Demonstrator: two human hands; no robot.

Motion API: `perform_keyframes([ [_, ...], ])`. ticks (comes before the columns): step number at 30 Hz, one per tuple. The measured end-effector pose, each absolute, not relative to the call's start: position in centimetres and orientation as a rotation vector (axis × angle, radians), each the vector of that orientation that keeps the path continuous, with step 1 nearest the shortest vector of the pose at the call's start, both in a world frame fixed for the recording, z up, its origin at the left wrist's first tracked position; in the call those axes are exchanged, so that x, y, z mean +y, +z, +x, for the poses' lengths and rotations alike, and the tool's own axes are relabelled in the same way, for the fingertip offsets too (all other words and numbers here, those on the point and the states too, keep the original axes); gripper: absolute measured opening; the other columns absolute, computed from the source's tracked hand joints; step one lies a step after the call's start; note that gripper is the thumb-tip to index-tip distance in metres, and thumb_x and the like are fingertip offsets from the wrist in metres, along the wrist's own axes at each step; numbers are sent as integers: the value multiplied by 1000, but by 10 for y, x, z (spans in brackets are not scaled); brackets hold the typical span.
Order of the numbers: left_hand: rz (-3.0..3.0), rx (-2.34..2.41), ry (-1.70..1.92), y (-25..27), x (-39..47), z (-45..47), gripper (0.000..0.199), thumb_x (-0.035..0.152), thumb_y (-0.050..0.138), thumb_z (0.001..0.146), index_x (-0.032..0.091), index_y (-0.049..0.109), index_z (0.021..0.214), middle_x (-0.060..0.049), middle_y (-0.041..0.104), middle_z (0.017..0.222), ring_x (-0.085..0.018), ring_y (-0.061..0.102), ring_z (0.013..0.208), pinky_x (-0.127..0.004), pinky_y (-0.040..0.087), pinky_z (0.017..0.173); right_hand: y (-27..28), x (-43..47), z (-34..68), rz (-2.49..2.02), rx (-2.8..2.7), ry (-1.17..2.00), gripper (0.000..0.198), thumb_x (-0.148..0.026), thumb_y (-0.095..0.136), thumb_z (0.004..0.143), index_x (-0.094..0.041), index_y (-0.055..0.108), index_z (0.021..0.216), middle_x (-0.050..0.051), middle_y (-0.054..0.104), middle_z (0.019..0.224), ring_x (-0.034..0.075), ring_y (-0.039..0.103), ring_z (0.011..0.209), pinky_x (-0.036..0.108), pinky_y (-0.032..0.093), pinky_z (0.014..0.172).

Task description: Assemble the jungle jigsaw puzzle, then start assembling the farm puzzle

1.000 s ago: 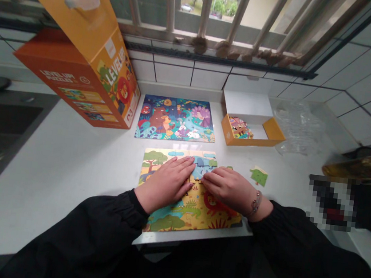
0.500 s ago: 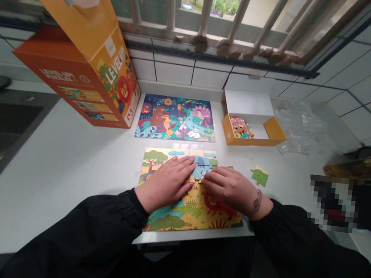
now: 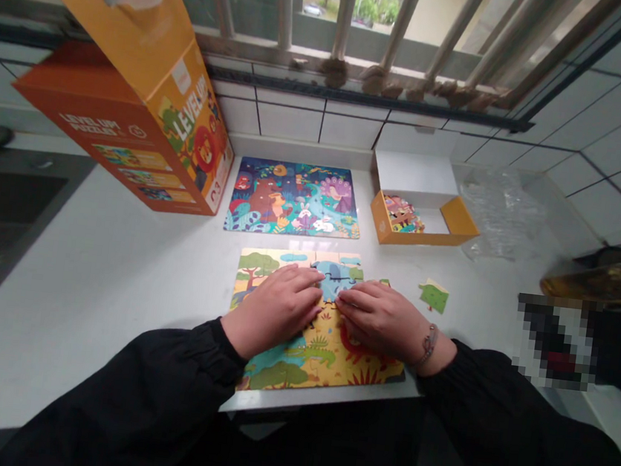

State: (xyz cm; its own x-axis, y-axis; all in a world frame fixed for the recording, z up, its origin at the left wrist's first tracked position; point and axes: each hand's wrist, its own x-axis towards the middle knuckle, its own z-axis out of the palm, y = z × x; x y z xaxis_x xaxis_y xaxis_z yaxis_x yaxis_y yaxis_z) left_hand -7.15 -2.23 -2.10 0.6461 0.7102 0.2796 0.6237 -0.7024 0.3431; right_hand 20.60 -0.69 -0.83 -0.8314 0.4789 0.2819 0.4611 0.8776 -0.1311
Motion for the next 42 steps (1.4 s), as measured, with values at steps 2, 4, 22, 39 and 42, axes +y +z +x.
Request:
perform_keyframes([
  [2,2676,1059,604,-20,-23,-72,17,25,60,109,21,76,111,-11,77,132,-29,70,124,-52,54,117,-7,-7,205,-677,-2764,25,19,-18,58,108,-19,76,115,10,78,110,23,69,96,40,59,87],
  [4,2685,1039,598,-20,-23,-73,18,26,61,109,22,77,113,-10,78,125,-28,72,117,-50,57,110,-7,-6,205,-661,-2775,-3,18,-18,59,108,-18,75,116,11,78,112,24,69,97,41,58,87],
  [22,2657,1123,435,-24,-30,-71,45,34,59,109,18,60,151,-17,43,176,-35,42,162,-59,35,133,-6,-14,216,-822,-2601,138,28,-20,60,107,-21,76,130,13,80,125,27,75,111,48,64,99],
  [39,2703,1213,150,-22,-36,-60,79,55,60,107,11,41,170,-23,34,178,-42,36,165,-64,27,133,-30,-50,262,-1111,-2487,222,63,-12,55,107,-24,49,169,17,57,165,31,57,153,53,58,121],
  [42,2703,1257,146,-14,-34,-46,77,51,66,104,8,47,165,-28,40,175,-46,42,160,-66,31,130,-30,-45,264,-1079,-2483,182,62,-6,55,104,-24,57,163,15,61,162,29,60,150,50,59,121],
])
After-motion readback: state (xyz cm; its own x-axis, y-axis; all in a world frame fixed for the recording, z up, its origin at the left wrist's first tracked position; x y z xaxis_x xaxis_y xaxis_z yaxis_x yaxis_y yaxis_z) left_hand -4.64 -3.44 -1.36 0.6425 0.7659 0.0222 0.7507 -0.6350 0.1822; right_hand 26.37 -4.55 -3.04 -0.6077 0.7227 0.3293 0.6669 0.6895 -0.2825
